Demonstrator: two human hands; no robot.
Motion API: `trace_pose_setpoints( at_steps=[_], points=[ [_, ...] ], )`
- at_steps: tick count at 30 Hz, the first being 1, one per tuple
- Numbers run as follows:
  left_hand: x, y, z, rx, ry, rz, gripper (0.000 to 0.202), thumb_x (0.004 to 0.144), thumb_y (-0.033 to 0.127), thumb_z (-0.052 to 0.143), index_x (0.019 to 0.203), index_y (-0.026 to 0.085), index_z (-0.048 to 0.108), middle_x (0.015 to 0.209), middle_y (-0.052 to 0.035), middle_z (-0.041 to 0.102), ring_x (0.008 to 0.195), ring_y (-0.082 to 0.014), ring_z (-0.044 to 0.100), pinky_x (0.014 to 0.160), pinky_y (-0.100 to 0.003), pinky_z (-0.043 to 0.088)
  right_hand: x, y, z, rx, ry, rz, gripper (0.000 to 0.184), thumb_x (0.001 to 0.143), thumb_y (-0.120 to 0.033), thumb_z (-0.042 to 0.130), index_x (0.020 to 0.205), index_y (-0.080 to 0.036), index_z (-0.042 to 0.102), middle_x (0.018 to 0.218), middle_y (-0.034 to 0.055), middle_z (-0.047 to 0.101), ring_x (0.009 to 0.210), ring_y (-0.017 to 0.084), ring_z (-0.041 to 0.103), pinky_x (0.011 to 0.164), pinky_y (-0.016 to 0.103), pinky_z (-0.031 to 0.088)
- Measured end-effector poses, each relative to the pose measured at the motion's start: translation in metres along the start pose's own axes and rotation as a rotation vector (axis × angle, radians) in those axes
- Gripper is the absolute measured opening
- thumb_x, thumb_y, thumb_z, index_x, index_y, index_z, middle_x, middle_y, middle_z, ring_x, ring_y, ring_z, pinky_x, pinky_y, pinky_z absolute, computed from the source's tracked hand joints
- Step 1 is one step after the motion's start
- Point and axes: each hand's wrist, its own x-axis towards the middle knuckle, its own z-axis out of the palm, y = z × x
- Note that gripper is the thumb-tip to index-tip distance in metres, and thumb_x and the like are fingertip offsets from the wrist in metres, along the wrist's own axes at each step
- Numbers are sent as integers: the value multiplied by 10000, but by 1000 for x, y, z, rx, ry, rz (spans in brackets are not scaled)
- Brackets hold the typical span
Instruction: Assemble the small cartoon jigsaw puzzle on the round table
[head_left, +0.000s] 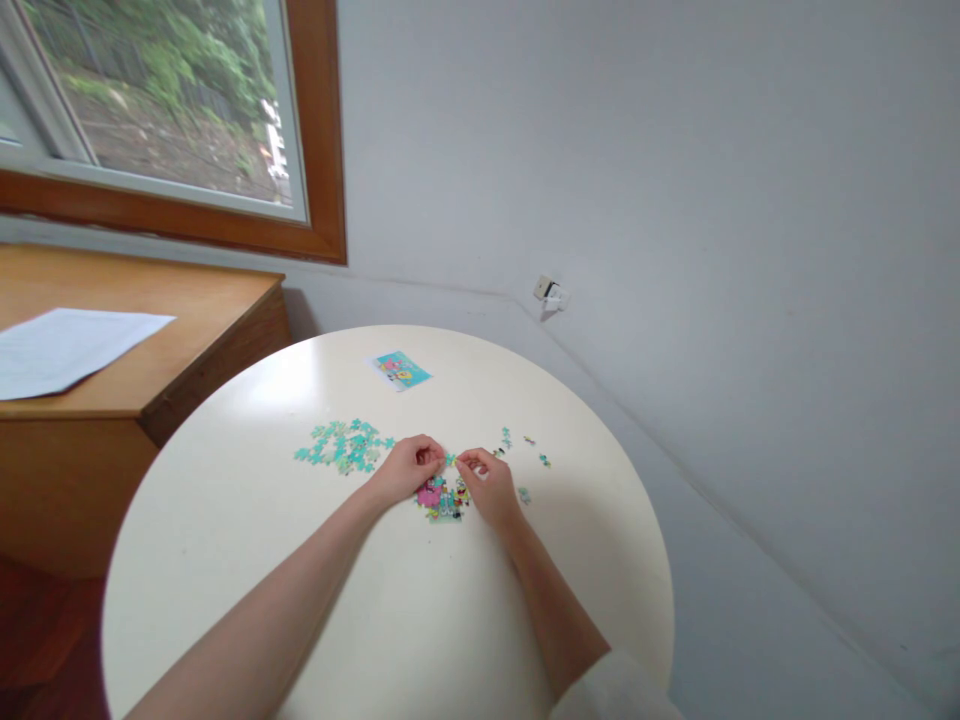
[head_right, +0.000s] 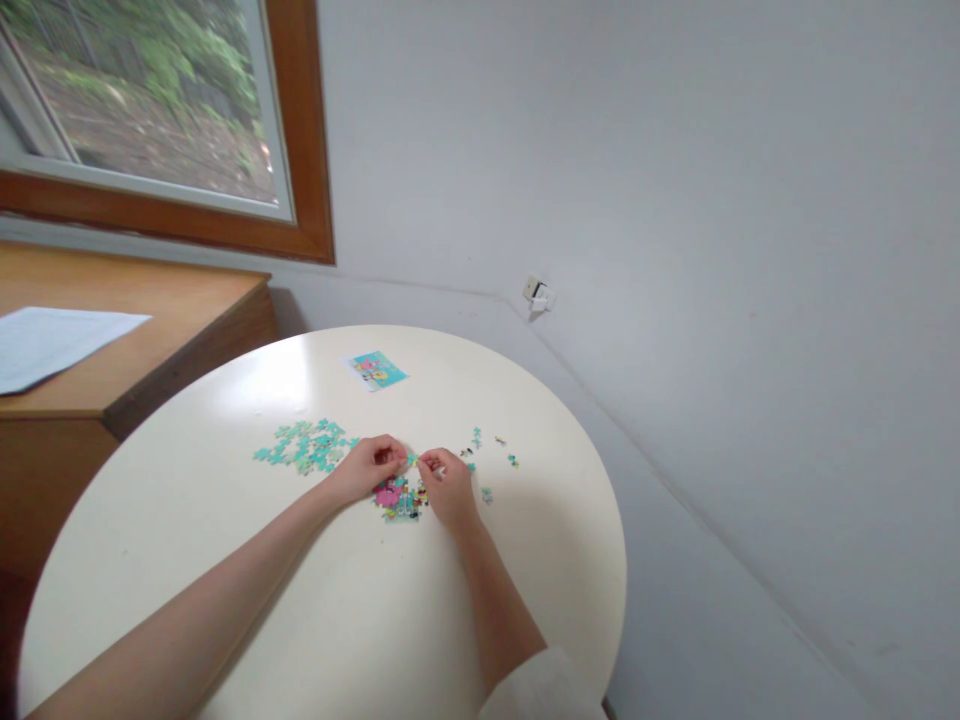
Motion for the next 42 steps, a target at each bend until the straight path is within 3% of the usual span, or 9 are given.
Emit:
trace_pose_setpoints(
  at_steps=[23, 42],
  points=[
    [0, -1, -1, 79, 11, 50, 137, 705, 256, 533, 656, 139, 583, 549, 18, 524, 517, -96, 441, 507, -214, 348, 0, -1, -1, -26, -13, -9, 174, 737, -323, 505, 678, -185, 594, 648, 20, 632, 620, 143, 559, 633, 260, 443],
    [1, -2, 0, 3, 15, 3, 132, 667, 258, 571, 691, 131, 596, 566, 14, 529, 527, -102, 447, 520, -228, 350, -1, -5, -1, -29, 6, -17, 150, 727, -308, 519, 688, -191, 604, 674, 27, 651, 638, 149, 576, 638, 269, 453]
  ],
)
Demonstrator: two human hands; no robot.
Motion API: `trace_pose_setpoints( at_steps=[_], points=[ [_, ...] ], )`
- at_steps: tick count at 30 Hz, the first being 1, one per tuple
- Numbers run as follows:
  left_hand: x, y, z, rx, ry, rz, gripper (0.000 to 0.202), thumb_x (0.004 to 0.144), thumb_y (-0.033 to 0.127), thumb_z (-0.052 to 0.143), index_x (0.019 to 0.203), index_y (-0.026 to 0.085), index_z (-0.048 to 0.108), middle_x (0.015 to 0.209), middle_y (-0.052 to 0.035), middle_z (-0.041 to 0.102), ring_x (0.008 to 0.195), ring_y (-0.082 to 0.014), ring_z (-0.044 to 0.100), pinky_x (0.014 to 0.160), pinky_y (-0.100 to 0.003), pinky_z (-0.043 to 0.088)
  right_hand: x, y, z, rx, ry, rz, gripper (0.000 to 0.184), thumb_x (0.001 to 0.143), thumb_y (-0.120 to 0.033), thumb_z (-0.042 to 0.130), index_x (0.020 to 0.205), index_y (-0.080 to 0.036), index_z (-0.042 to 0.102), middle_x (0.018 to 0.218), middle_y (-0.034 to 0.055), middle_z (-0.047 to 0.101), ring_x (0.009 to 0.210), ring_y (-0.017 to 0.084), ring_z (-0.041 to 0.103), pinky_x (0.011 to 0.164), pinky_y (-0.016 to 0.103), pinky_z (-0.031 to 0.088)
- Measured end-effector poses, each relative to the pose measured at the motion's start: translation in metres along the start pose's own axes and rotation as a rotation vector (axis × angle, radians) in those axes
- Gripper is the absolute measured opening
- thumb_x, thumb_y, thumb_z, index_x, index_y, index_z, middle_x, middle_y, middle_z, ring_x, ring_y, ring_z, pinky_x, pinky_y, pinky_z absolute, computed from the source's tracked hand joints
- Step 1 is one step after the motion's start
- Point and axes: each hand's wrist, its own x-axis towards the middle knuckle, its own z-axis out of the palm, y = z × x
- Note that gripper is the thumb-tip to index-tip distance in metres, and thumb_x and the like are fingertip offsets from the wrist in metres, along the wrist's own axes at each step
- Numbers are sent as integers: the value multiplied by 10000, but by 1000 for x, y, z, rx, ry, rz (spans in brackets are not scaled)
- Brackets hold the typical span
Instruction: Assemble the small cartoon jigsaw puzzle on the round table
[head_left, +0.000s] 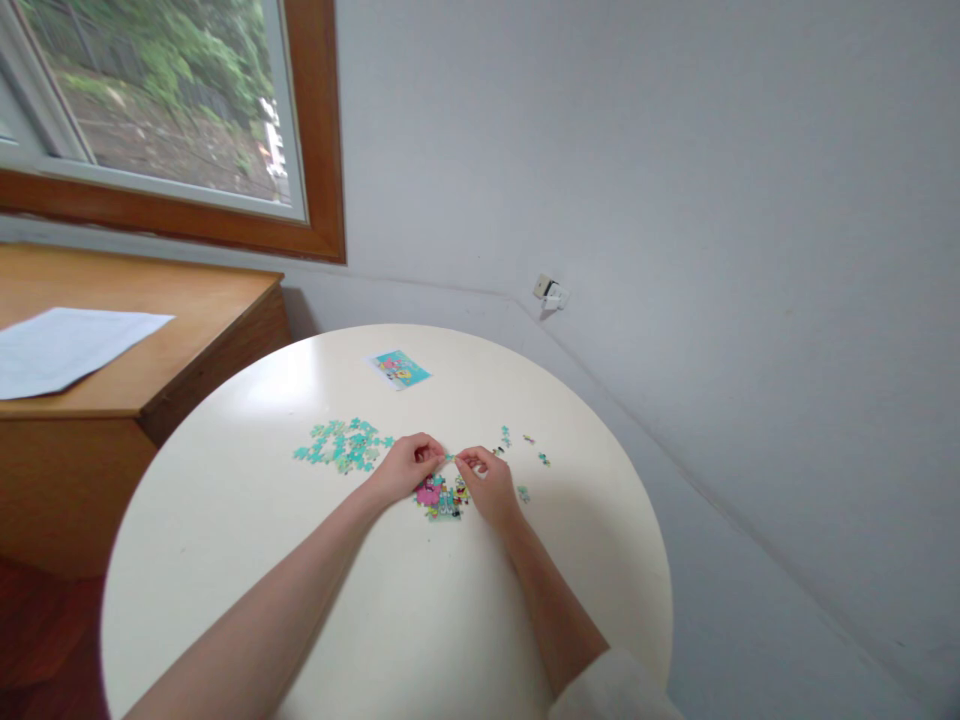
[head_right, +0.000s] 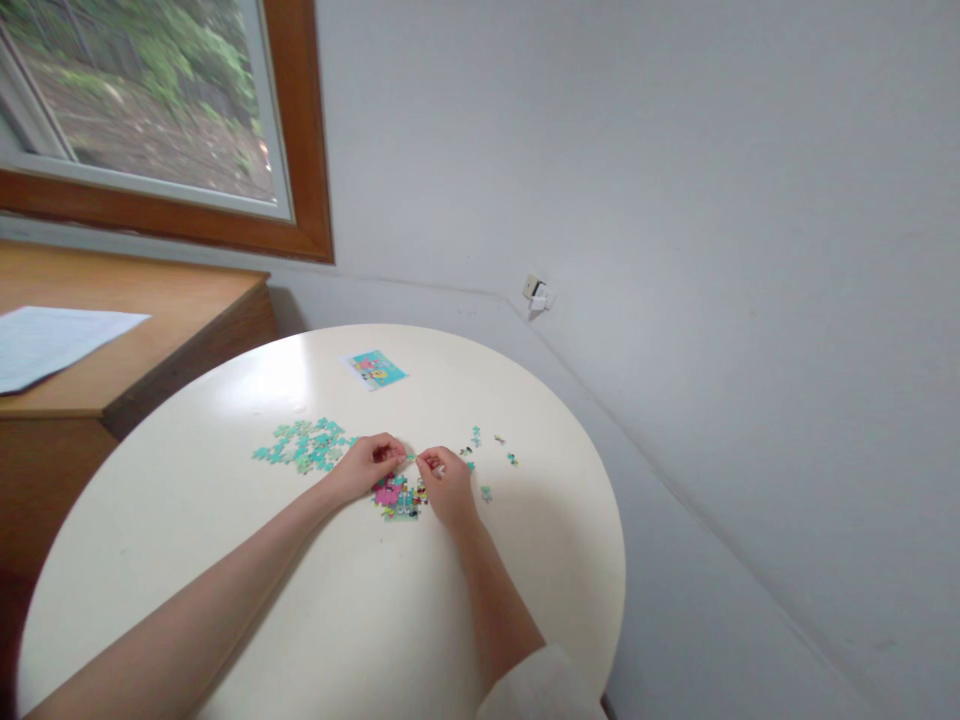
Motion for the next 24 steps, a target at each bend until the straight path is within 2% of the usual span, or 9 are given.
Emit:
trace_pose_setpoints(
  at_steps=[24],
  points=[
    [-1, 3, -1, -2, -11, -1, 129, 653, 257, 600, 675, 130, 588, 544, 31, 521, 506, -83, 430, 486, -203, 344, 0, 3, 1, 17, -14, 13, 141, 712, -292, 519, 710, -190, 616, 679, 28, 657, 640, 151, 584, 639, 274, 458]
  ],
)
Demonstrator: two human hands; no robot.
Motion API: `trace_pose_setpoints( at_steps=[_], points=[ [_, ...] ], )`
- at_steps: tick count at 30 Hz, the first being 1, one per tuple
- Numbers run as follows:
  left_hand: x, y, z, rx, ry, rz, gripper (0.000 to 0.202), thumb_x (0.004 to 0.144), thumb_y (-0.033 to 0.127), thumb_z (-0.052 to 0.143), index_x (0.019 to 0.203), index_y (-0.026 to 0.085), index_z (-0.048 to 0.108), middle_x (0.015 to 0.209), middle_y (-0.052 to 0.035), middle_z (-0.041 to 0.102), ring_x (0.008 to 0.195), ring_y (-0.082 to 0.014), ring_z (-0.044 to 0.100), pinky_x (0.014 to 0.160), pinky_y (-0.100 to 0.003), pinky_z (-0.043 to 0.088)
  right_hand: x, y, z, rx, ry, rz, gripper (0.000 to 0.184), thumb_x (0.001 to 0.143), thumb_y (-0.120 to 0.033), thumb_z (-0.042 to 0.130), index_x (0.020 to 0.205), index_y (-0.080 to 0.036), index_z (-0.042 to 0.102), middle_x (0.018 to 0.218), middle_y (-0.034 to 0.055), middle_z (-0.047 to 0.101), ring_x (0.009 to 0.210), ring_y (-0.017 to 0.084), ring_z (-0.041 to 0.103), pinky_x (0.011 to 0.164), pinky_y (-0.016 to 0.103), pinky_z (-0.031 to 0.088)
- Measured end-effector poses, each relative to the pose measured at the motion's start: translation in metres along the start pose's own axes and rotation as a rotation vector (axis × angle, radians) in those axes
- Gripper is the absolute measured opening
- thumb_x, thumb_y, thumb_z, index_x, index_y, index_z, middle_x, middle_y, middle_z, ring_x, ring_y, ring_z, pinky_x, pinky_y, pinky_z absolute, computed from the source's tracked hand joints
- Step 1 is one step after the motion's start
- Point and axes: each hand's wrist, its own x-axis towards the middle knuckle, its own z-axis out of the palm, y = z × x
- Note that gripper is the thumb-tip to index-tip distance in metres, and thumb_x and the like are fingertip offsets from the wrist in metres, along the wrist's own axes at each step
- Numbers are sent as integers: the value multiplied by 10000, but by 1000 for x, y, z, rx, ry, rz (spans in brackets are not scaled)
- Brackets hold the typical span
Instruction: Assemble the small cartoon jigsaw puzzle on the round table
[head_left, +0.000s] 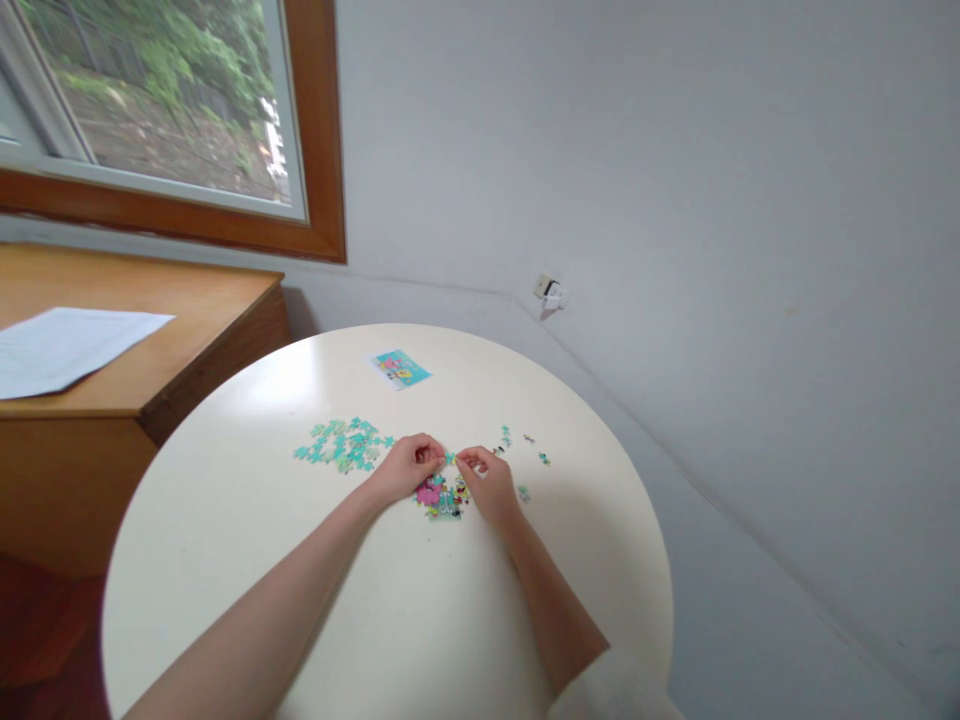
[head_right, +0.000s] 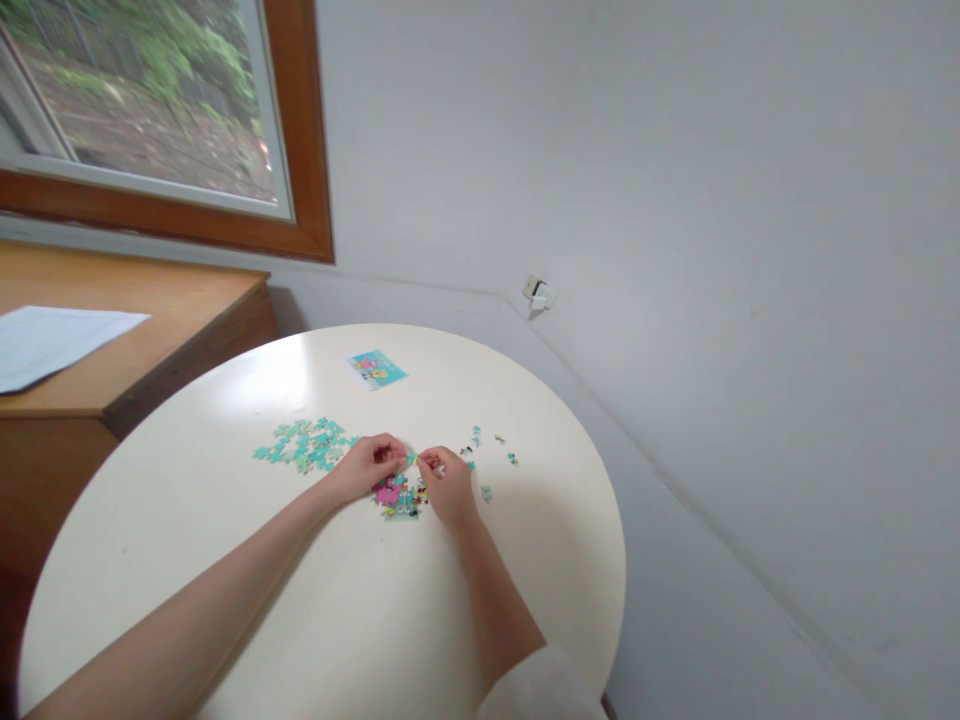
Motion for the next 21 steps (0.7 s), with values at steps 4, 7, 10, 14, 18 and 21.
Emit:
trace_pose_setpoints(
  at_steps=[4, 7, 10, 14, 18, 21],
  points=[
    [0, 1, 0, -7, -7, -11, 126, 649, 255, 593, 667, 131, 577, 526, 37, 500, 498, -81, 420, 488, -205, 338, 0, 0, 0, 7, -3, -6, 140, 713, -289, 518, 710, -189, 616, 685, 29, 659, 647, 150, 584, 646, 273, 456],
    [0, 1, 0, -11, -5, -14, 123, 644, 256, 594, 666, 137, 573, 525, 40, 493, 496, -81, 418, 481, -203, 333, 0, 1, 0, 4, -2, 0, 138, 714, -288, 519, 716, -191, 617, 685, 27, 659, 648, 150, 585, 647, 272, 455],
    [0, 2, 0, -12, -6, -19, 129, 640, 262, 596, 669, 139, 571, 530, 39, 496, 498, -83, 423, 479, -202, 335, 0, 1, 0, 2, 4, 5, 138, 711, -288, 520, 716, -192, 620, 680, 25, 661, 639, 149, 586, 640, 272, 455],
    [0, 2, 1, -16, -9, -16, 123, 643, 258, 592, 672, 140, 572, 520, 46, 485, 488, -79, 411, 476, -201, 328, 0, 0, 1, 9, 7, 5, 132, 705, -283, 521, 712, -194, 619, 673, 25, 660, 636, 150, 588, 631, 270, 455],
    [0, 2, 1, -27, -4, -21, 124, 637, 256, 593, 673, 138, 576, 513, 52, 477, 480, -79, 406, 477, -206, 321, 0, -1, 0, 18, 3, 14, 133, 707, -284, 518, 715, -195, 617, 675, 26, 658, 633, 149, 585, 621, 268, 453],
    [0, 2, 0, -23, -11, -23, 127, 638, 258, 591, 674, 137, 575, 519, 51, 481, 483, -81, 407, 481, -209, 318, 0, 0, 0, 15, -2, 15, 135, 704, -285, 522, 716, -190, 616, 677, 27, 656, 638, 151, 586, 626, 270, 453]
  ],
)
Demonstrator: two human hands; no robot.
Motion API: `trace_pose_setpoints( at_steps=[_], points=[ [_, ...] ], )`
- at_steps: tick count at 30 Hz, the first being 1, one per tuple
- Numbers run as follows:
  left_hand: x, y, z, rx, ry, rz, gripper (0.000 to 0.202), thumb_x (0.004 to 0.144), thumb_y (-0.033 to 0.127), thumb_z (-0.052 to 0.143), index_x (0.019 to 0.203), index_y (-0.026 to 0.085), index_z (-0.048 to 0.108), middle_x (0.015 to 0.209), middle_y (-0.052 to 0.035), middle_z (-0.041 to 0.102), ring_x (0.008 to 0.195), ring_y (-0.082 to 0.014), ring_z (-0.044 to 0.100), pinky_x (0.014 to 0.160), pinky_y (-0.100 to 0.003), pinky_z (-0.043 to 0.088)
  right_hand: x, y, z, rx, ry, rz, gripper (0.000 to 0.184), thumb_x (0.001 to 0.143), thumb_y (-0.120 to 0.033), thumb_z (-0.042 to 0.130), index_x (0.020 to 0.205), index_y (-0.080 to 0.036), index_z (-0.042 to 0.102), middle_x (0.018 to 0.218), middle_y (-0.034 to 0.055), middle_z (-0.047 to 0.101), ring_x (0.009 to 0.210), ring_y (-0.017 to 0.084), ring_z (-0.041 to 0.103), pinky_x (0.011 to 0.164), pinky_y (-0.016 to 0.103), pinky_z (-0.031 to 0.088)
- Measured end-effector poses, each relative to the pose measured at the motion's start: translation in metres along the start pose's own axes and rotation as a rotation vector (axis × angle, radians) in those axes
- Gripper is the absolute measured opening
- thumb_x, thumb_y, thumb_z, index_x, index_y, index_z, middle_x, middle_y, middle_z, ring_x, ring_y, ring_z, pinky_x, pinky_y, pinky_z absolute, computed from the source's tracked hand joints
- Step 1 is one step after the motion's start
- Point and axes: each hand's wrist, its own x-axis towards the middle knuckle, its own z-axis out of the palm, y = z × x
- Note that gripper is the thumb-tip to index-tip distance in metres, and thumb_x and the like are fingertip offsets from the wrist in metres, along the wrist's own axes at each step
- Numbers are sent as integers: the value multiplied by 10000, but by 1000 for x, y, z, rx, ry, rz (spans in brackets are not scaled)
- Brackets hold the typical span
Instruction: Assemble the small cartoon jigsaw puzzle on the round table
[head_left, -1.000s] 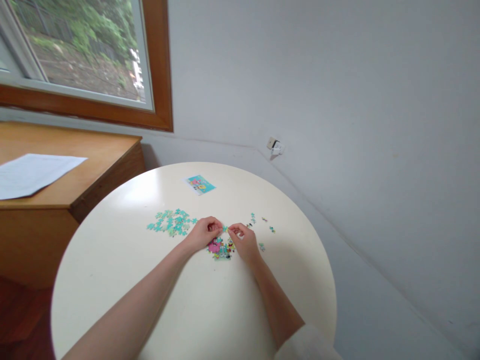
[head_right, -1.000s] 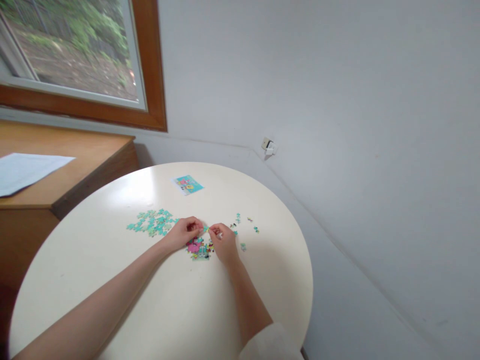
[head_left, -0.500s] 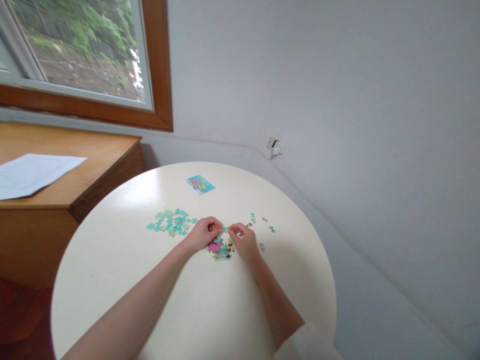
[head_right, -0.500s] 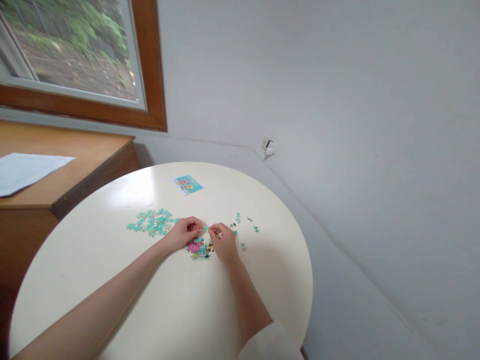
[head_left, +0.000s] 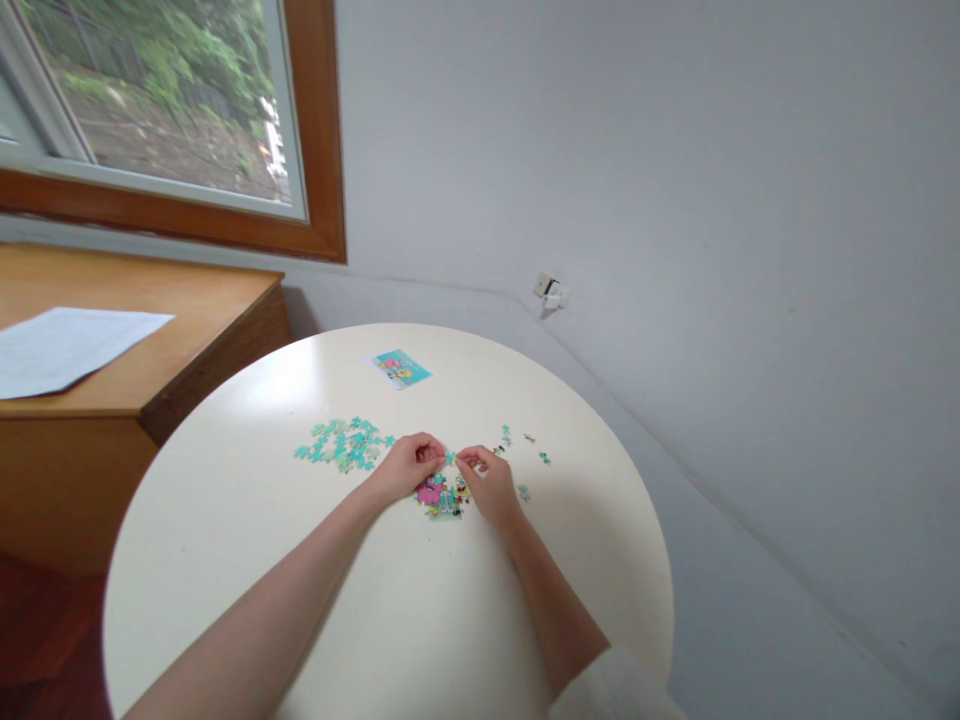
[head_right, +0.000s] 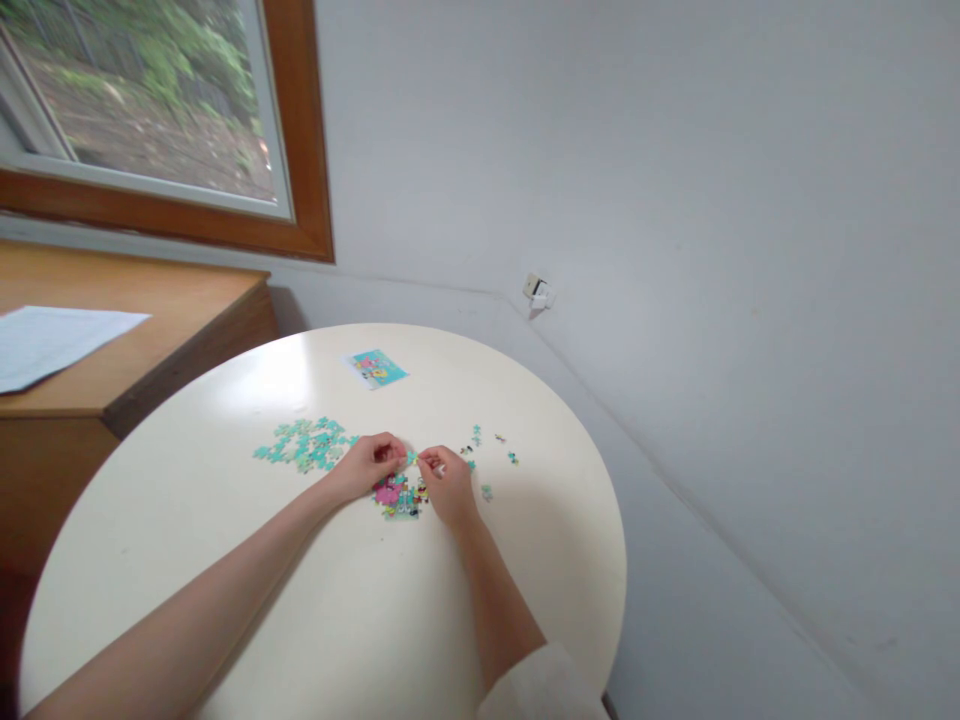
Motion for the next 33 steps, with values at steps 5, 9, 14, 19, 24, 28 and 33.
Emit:
trace_pose_setpoints(
  at_steps=[5, 9, 14, 19, 24, 28, 33],
  points=[
    [0, -1, 0, 3, 0, 3, 114, 638, 247, 593, 663, 138, 574, 520, 47, 488, 488, -83, 409, 490, -210, 319, 0, 2, 0, -11, -12, -6, 132, 708, -277, 521, 718, -185, 615, 687, 30, 656, 641, 151, 584, 643, 273, 451],
    [0, -2, 1, -7, 1, 8, 98, 637, 230, 588, 662, 136, 579, 528, 42, 499, 487, -79, 411, 487, -206, 321, 0, 2, 0, -16, -18, -15, 119, 708, -268, 527, 711, -185, 611, 674, 26, 651, 630, 148, 581, 636, 269, 447],
    [1, -3, 0, -23, 11, 18, 102, 634, 233, 588, 658, 134, 578, 532, 36, 507, 497, -84, 423, 488, -205, 328, 0, 1, 0, -14, -16, -24, 119, 712, -265, 522, 707, -186, 611, 682, 26, 653, 635, 145, 580, 637, 264, 446],
    [1, -4, 1, -28, 4, 19, 119, 641, 243, 590, 671, 127, 584, 527, 38, 507, 493, -81, 419, 485, -203, 328, 1, 2, 0, -3, -9, -35, 122, 707, -272, 520, 692, -186, 605, 672, 24, 647, 635, 146, 575, 651, 269, 449],
    [2, -5, 1, -17, 15, 16, 130, 644, 254, 596, 674, 128, 587, 510, 46, 491, 482, -79, 406, 481, -205, 320, 1, 0, 0, 10, -8, -15, 129, 712, -285, 519, 702, -187, 603, 676, 26, 648, 642, 148, 579, 646, 268, 449],
    [2, -4, 1, -16, 22, 14, 144, 647, 268, 598, 676, 128, 592, 510, 43, 496, 482, -83, 413, 483, -209, 321, 0, -1, 0, 11, -3, -3, 137, 714, -299, 527, 695, -188, 604, 676, 25, 655, 640, 149, 581, 645, 271, 449],
    [2, -4, 1, -17, 20, 13, 139, 653, 260, 583, 686, 126, 598, 515, 39, 506, 482, -85, 421, 486, -212, 326, 1, 0, 0, 4, -8, -4, 150, 723, -308, 524, 702, -186, 608, 679, 27, 655, 644, 149, 582, 645, 269, 448]
  ],
)
